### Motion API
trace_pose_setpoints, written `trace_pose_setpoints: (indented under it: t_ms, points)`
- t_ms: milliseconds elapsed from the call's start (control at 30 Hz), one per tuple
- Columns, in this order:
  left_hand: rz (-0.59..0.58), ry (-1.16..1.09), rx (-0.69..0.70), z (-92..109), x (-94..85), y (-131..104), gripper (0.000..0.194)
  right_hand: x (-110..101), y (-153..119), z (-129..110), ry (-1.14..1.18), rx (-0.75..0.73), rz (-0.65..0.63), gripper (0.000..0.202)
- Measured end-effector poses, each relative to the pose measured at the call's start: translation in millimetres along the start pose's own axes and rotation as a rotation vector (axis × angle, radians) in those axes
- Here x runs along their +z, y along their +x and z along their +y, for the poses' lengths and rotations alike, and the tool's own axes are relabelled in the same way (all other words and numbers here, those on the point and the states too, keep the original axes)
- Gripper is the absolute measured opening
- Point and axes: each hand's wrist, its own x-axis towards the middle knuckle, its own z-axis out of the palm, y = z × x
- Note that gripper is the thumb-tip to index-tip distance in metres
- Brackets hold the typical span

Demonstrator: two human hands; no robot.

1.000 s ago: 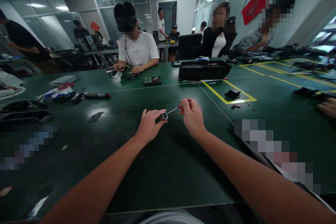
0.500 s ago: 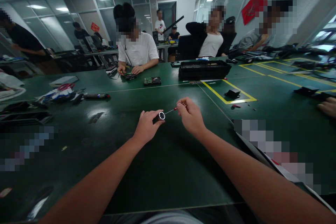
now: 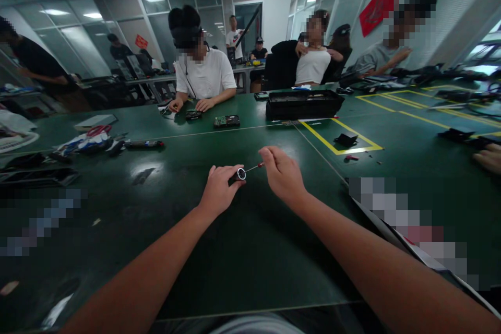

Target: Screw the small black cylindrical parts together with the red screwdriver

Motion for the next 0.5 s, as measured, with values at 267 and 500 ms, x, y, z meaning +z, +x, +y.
trace_pose_setpoints:
  t_ms: [267,500]
  points:
    - [0.050,-0.020,-0.002,-1.9,-3.8,1.5,0.039,6.1,-0.6,5.9,0.231,0.044,0.024,0.019]
    - [0.039,0.082,0.074,2.0,-4.6,3.7,0.039,15.0,11.0,28.7,0.555,0.435,0.220,0.030]
